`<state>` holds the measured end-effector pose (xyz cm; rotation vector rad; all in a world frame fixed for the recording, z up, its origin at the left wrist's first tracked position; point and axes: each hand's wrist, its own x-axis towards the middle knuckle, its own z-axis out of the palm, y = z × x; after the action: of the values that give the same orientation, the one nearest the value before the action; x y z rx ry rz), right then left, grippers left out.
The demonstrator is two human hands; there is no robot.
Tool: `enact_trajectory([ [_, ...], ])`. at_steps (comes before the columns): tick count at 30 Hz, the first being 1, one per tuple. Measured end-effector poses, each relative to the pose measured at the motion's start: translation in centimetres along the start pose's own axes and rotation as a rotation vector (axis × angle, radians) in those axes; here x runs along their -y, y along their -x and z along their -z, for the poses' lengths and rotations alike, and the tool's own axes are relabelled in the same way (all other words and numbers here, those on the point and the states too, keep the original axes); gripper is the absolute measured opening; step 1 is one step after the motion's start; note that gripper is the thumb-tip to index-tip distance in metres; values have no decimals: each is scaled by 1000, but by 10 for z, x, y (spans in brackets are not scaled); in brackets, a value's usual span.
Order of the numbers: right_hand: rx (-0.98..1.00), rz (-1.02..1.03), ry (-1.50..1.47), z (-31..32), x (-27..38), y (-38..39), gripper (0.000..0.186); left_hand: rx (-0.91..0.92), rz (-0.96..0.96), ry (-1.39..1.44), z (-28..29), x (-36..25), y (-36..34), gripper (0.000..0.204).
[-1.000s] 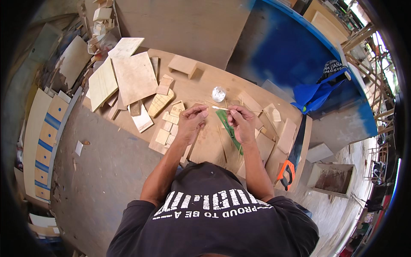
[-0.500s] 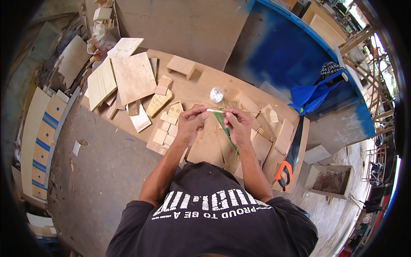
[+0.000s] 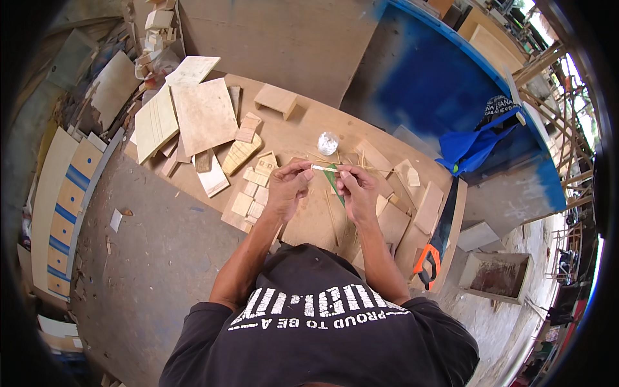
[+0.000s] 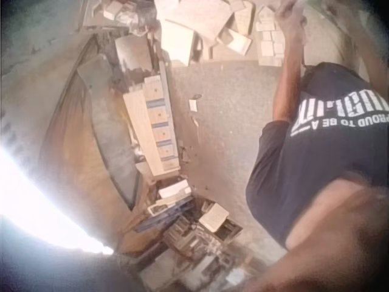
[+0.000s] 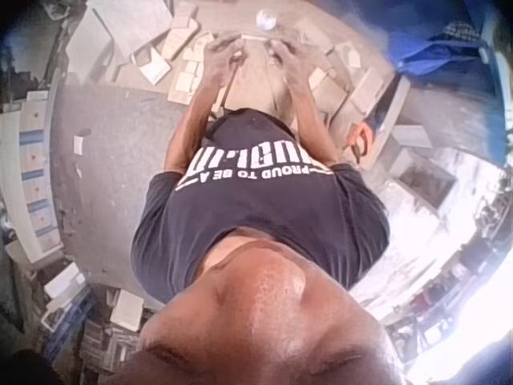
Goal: The person marks and glues small wooden pieces together by hand to construct a miniature house model.
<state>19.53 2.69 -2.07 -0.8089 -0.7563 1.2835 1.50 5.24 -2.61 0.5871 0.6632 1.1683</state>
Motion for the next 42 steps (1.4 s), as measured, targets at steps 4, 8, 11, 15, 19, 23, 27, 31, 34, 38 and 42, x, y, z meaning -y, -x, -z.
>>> enact_trajectory([
  [4, 45, -2, 21, 4, -3, -1, 13, -3, -7, -3, -1, 0, 2, 13],
  [8, 9, -9, -12, 2, 0, 1, 13, 29, -28, -11, 3, 1, 2, 15],
  [11, 31, -1, 16, 1, -3, 0, 13, 28, -42, -6, 3, 1, 3, 15],
  [15, 20, 16, -11, 3, -3, 0, 13, 34, -43, 23, 4, 0, 4, 16],
  [19, 44, 9, 25, -3, -3, 0, 13, -8, -65, 47, 0, -2, 7, 15],
  [23, -3, -8, 36, -3, -4, -1, 13, -6, -51, 47, 2, -2, 6, 15],
  [27, 12, 10, 39, -4, -3, -2, 12, -22, -81, 41, 4, -2, 7, 15],
  [31, -5, -5, 34, 4, -8, -15, 11, -61, -134, 47, 9, -8, 15, 14],
  [34, -149, 61, 339, 40, -23, -66, 11, -206, -352, -520, 26, -6, 18, 12],
  [38, -72, 387, 1368, 113, -74, -144, 17, -267, -663, -891, 37, 5, 23, 11],
  [42, -2, 379, 1715, 79, -80, -143, 20, -318, -600, -1006, 50, 3, 45, 15],
])
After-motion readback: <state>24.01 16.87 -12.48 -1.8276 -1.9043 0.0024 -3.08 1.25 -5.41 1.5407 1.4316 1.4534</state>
